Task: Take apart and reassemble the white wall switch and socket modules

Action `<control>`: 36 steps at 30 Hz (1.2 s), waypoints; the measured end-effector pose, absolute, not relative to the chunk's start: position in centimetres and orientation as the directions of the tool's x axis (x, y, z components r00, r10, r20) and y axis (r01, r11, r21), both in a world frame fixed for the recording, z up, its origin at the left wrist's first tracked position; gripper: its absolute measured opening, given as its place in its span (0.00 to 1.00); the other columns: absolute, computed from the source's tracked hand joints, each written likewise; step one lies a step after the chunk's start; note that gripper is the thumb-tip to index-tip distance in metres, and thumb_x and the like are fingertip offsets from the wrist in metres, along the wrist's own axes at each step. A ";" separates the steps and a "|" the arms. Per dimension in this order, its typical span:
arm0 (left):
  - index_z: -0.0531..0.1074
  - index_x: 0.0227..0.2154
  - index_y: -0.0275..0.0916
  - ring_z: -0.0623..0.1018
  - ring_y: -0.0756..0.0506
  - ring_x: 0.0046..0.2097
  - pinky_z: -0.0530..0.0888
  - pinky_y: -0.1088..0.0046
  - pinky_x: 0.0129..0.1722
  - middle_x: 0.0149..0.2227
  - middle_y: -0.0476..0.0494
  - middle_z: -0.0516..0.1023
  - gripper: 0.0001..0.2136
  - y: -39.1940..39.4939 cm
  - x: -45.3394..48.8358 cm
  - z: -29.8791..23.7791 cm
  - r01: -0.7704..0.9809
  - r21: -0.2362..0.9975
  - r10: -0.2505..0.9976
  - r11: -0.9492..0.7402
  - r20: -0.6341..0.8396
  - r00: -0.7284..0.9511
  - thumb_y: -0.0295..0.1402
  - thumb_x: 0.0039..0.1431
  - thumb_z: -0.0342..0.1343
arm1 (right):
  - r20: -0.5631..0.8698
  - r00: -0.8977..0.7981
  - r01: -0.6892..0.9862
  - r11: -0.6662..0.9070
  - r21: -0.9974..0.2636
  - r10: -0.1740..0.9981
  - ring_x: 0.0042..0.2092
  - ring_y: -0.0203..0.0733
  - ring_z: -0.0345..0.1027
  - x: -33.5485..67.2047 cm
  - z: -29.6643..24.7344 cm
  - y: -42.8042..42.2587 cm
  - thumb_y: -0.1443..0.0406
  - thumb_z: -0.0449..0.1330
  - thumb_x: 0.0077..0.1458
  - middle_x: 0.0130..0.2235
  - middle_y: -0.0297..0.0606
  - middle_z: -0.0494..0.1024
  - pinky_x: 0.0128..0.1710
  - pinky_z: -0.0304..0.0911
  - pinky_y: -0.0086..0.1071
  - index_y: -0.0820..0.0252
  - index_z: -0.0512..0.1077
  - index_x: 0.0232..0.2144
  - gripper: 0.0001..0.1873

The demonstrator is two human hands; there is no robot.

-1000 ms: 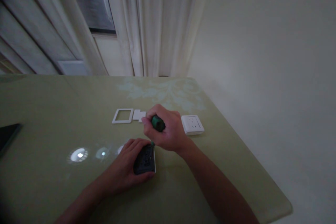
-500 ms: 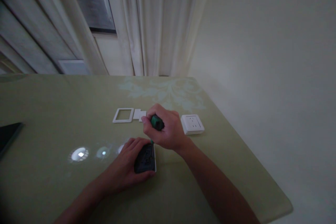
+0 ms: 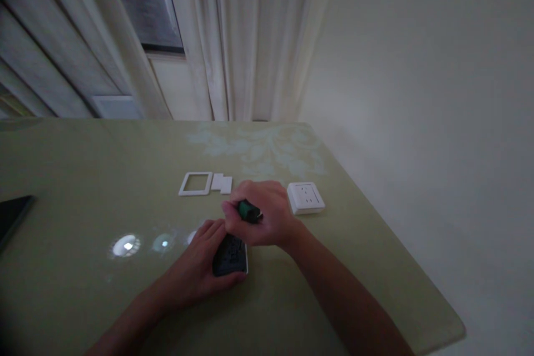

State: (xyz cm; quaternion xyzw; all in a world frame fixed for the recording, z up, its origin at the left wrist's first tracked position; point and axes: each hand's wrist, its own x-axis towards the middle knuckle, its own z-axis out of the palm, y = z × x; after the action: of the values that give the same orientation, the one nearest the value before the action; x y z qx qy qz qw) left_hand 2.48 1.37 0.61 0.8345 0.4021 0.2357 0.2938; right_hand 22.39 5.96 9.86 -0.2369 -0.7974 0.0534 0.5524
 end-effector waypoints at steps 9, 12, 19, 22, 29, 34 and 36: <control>0.68 0.61 0.46 0.74 0.31 0.58 0.70 0.47 0.60 0.58 0.38 0.77 0.31 1.4 2.4 0.7 0.541 0.670 0.806 -0.508 0.150 0.572 0.46 0.59 0.70 | 0.865 -0.307 0.275 0.907 -0.319 0.397 0.23 0.34 0.67 22.2 9.9 5.7 0.70 0.64 0.59 0.24 0.26 0.74 0.25 0.63 0.29 0.52 0.69 0.32 0.09; 0.69 0.59 0.46 0.74 0.31 0.57 0.70 0.46 0.60 0.57 0.39 0.77 0.29 1.3 2.5 0.6 0.544 0.662 0.810 -0.516 0.169 0.562 0.44 0.58 0.71 | 0.877 -0.317 0.263 0.922 -0.284 0.361 0.22 0.34 0.67 22.2 9.9 5.6 0.69 0.63 0.59 0.24 0.26 0.74 0.24 0.63 0.29 0.51 0.69 0.32 0.08; 0.70 0.55 0.46 0.74 0.31 0.56 0.74 0.47 0.57 0.56 0.38 0.77 0.24 1.2 2.4 0.5 0.566 0.624 0.830 -0.538 0.279 0.482 0.40 0.58 0.71 | 0.933 -0.315 0.264 0.961 -0.087 0.171 0.20 0.35 0.66 22.2 10.4 5.7 0.68 0.63 0.59 0.23 0.27 0.75 0.21 0.64 0.30 0.52 0.70 0.34 0.06; 0.66 0.61 0.45 0.73 0.32 0.58 0.74 0.47 0.59 0.58 0.37 0.76 0.30 1.2 2.4 0.2 0.588 0.569 0.817 -0.575 0.359 0.451 0.38 0.58 0.70 | 0.960 -0.260 0.258 0.966 -0.032 0.101 0.19 0.34 0.66 22.1 10.9 5.8 0.68 0.62 0.60 0.22 0.27 0.74 0.20 0.63 0.29 0.54 0.71 0.33 0.04; 0.62 0.66 0.38 0.73 0.32 0.58 0.76 0.50 0.58 0.59 0.33 0.76 0.36 0.5 2.3 0.7 0.636 0.458 0.771 -0.622 0.499 0.395 0.38 0.58 0.71 | 0.987 -0.161 0.310 0.950 0.034 0.017 0.16 0.32 0.65 22.5 12.7 4.9 0.70 0.61 0.60 0.21 0.27 0.72 0.19 0.64 0.29 0.58 0.69 0.27 0.09; 0.61 0.67 0.37 0.74 0.31 0.58 0.75 0.50 0.58 0.59 0.31 0.76 0.38 -0.2 2.5 1.7 0.637 0.421 0.739 -0.646 0.556 0.382 0.42 0.59 0.71 | 0.957 -0.257 0.389 0.921 -0.025 0.135 0.16 0.33 0.64 23.6 14.4 2.1 0.67 0.57 0.67 0.20 0.27 0.72 0.20 0.68 0.33 0.54 0.66 0.24 0.17; 0.61 0.68 0.38 0.74 0.31 0.58 0.75 0.51 0.58 0.59 0.32 0.76 0.37 -0.4 2.5 2.0 0.633 0.423 0.735 -0.648 0.564 0.376 0.42 0.60 0.70 | 0.919 -0.289 0.438 0.891 -0.121 0.267 0.19 0.36 0.68 24.0 14.8 0.6 0.65 0.57 0.70 0.20 0.27 0.74 0.24 0.71 0.35 0.53 0.67 0.25 0.18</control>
State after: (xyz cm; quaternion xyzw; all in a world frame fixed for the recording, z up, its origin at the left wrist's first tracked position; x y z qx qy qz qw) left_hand 2.51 -0.36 2.04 0.8266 0.4139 0.3752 0.0681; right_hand 24.03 0.61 14.78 -0.2206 -0.7992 -0.0774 0.5538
